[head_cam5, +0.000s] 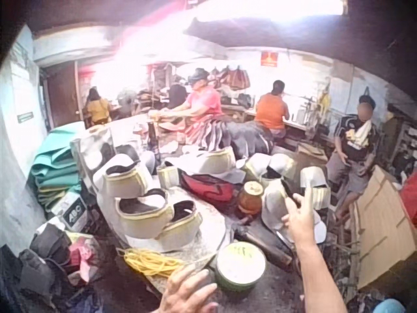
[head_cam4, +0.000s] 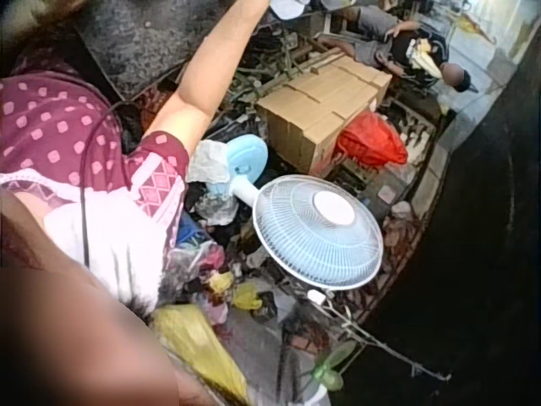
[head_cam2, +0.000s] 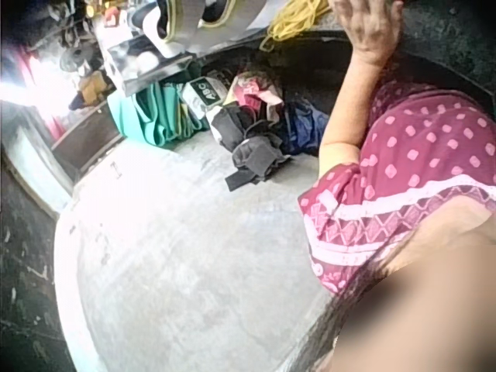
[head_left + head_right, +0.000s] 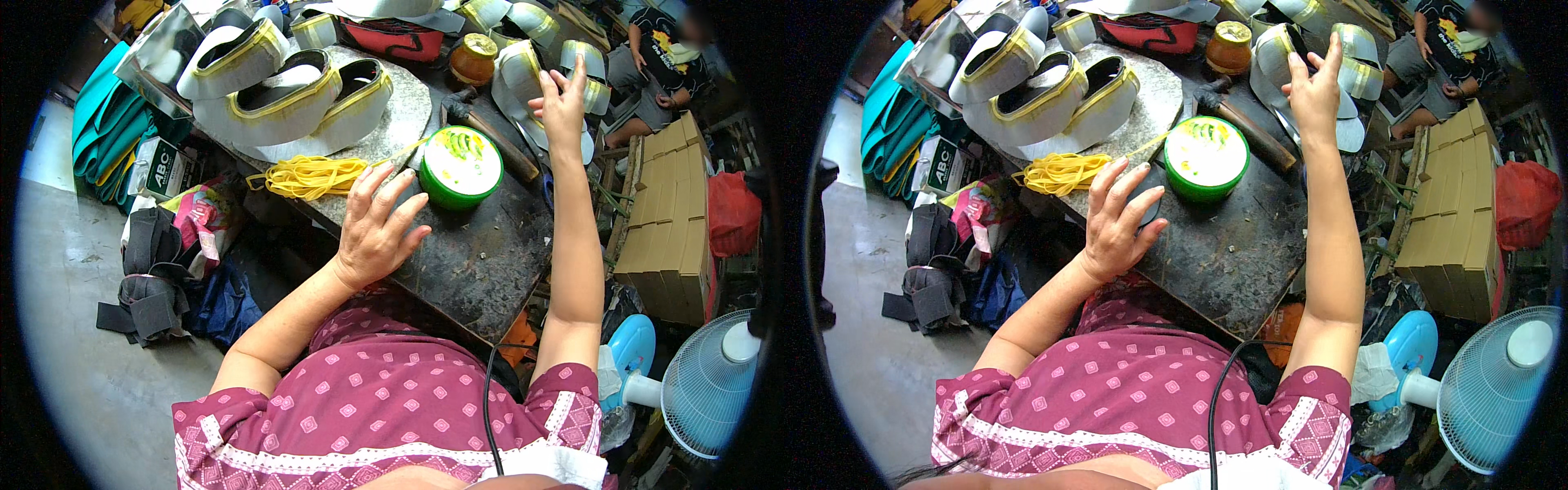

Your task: The person handles a shoe upper, opens a green container, and pulls out a yellow elastic cord. They then use a small hammer to tap the shoe upper on a workbench, likely to shape or secure components.

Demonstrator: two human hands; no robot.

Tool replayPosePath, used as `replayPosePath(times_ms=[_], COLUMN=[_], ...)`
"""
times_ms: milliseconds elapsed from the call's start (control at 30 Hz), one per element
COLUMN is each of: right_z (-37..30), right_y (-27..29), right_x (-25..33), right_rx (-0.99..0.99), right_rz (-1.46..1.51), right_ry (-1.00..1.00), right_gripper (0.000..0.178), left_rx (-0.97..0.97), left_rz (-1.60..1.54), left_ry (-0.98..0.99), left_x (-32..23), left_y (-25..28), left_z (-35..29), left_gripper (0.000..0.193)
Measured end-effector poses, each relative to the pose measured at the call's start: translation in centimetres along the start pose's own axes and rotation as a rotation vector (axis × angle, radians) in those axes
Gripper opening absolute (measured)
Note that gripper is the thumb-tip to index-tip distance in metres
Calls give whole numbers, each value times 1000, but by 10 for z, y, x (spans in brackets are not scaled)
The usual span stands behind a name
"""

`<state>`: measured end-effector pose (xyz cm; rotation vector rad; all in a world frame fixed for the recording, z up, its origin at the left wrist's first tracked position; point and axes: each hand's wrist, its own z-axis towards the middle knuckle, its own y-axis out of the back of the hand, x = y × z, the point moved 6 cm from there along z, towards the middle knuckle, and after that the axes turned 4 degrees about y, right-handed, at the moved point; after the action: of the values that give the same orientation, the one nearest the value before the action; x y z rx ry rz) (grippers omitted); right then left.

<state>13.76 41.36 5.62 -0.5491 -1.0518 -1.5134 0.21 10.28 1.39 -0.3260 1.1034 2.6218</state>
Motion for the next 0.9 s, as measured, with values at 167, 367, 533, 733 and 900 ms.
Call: replayPosePath(times_ms=[167, 367, 533, 733, 900], right_z=[24, 18, -12, -34, -55], right_y=[-3, 62, 82, 66, 39], right_x=[-7, 22, 51, 47, 22], right_rx=[-12, -257, -175, 19, 237], right_rz=[270, 520, 493, 371, 154], right_ry=[-115, 73, 145, 187, 137], right_gripper=[66, 39, 38, 48, 65], left_rx=[-12, -1, -4, -40, -6], left_rz=[1, -24, -9, -44, -80], left_ry=[11, 14, 17, -42, -90], left_x=[0, 1, 0, -4, -12], left_y=[4, 4, 1, 4, 11], left_z=[1, 3, 4, 4, -14], left_gripper=[39, 36, 38, 33, 31])
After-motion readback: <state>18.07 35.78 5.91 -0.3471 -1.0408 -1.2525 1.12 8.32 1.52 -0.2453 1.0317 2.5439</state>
